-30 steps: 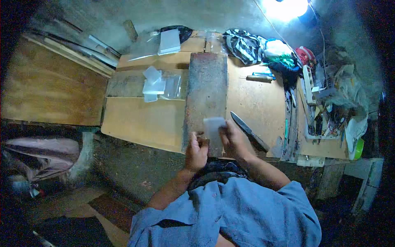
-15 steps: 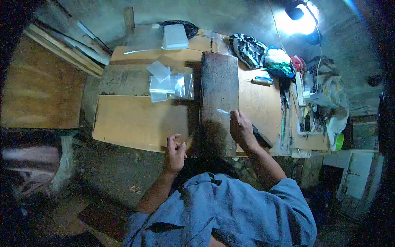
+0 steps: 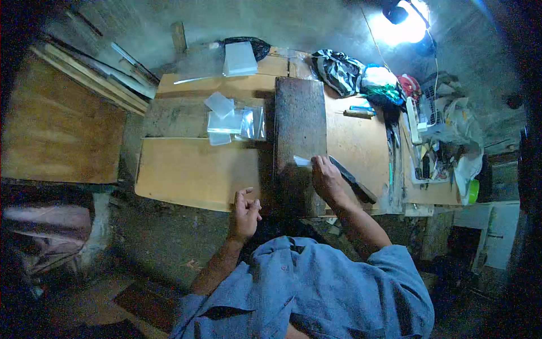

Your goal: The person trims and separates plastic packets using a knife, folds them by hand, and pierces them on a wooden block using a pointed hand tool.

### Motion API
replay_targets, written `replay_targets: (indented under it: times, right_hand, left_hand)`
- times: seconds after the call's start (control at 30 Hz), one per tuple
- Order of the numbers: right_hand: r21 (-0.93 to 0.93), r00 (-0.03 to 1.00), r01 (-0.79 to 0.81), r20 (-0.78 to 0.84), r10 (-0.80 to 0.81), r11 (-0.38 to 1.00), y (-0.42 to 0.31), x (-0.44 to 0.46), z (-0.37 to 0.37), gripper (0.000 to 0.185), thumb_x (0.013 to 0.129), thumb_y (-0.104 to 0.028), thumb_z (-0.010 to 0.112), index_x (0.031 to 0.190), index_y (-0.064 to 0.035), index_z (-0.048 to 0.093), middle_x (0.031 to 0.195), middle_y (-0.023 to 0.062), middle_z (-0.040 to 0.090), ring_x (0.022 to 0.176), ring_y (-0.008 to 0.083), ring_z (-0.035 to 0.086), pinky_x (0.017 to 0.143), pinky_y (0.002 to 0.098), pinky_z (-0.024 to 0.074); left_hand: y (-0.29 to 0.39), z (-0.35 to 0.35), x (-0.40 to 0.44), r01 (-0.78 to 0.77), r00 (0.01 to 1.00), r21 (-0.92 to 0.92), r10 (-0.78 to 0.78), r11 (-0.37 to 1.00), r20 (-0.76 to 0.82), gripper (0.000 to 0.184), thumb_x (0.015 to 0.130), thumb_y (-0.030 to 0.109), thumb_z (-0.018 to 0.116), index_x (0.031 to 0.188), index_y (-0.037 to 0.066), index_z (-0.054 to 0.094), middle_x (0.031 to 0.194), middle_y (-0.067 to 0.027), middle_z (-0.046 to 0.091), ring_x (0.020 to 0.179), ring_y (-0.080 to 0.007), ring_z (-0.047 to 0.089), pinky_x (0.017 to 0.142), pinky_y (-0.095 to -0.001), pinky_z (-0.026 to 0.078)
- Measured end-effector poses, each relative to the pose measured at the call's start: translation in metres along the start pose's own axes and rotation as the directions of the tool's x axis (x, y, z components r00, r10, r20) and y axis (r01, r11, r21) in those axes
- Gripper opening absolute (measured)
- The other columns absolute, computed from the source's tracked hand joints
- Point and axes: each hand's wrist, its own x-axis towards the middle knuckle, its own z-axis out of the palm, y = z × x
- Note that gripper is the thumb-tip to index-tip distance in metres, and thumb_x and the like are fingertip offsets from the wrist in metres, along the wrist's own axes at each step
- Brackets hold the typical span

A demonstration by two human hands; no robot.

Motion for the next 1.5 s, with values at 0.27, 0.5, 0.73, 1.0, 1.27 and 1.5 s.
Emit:
replay_targets:
  times: [0.27,0.5,0.73,1.0,1.27,1.5]
  right_hand:
    - [0.419,0.983,-0.159,0.148,0.106,0.894,0.043,-0.014,0.023,0.015,0.088,-0.012,0.046,0.101,-0.0045,0.049,0.086,0.0167,0.056,0.08,0.0363,0.056,0.067,0.0429,0.044]
    - [0.629,0.84,-0.249,0.518,-0.158,0.736,0.022,-0.034,-0.052,0.009,0.088,-0.012,0.054,0.094,-0.0057,0.051,0.075,0.017,0.053,0.069,0.0211,0.052,0.063,0.0362,0.0431]
    - [0.822,0.804,-0.538,0.567,-0.179,0.188,0.04,-0.044,-0.073,0.013,0.083,-0.007,0.061,0.092,-0.0019,0.053,0.078,0.0017,0.057,0.071,0.011,0.051,0.063,0.0268,0.043]
    - [0.908,0.903,-0.417,0.42,0.089,-0.047,0.043,-0.064,-0.057,0.017,0.079,-0.001,0.057,0.095,-0.0038,0.051,0.08,0.0002,0.049,0.073,0.0112,0.049,0.064,0.0241,0.0414]
    - [0.911,0.909,-0.396,0.406,0.092,-0.114,0.028,-0.074,-0.043,0.034,0.084,-0.006,0.056,0.113,-0.0074,0.039,0.09,0.0024,0.049,0.081,0.0101,0.049,0.068,0.0245,0.043]
    - [0.705,0.98,-0.025,0.159,-0.123,0.709,0.036,-0.053,-0.098,0.037,0.083,-0.021,0.066,0.112,-0.0053,0.05,0.101,0.0057,0.057,0.086,0.0108,0.052,0.069,0.0253,0.0433]
  left_hand:
    - [0.015,0.046,0.01,-0.214,0.977,0.224,0.211,0.951,0.036,0.041,0.087,0.013,0.057,0.125,0.002,0.043,0.099,-0.0104,0.055,0.08,-0.0159,0.058,0.071,-0.0282,0.051]
    - [0.085,0.103,0.01,-0.272,0.95,0.506,0.143,0.818,0.278,0.063,0.077,0.011,0.067,0.132,0.004,0.038,0.121,-0.0187,0.054,0.108,-0.0298,0.056,0.093,-0.037,0.044]
    - [0.049,0.115,0.009,0.004,0.977,0.152,-0.036,0.988,0.208,0.011,0.081,0.003,0.064,0.092,0.002,0.061,0.08,-0.0011,0.063,0.073,-0.0082,0.057,0.066,-0.024,0.047]
    - [0.038,0.137,0.007,0.01,0.998,-0.085,-0.005,0.996,0.059,0.009,0.083,0.001,0.063,0.088,0.006,0.057,0.08,0.0013,0.056,0.073,-0.0064,0.05,0.068,-0.0222,0.042]
    - [0.038,0.148,0.006,0.053,0.993,-0.241,-0.025,0.969,0.117,0.019,0.085,-0.001,0.055,0.1,0.008,0.048,0.085,0.0008,0.052,0.077,-0.0076,0.048,0.072,-0.023,0.041]
    - [0.058,0.133,0.015,-0.03,0.946,0.147,-0.019,0.989,0.322,0.016,0.084,-0.001,0.054,0.098,0.005,0.049,0.087,-0.0014,0.055,0.083,-0.0087,0.051,0.074,-0.0263,0.044]
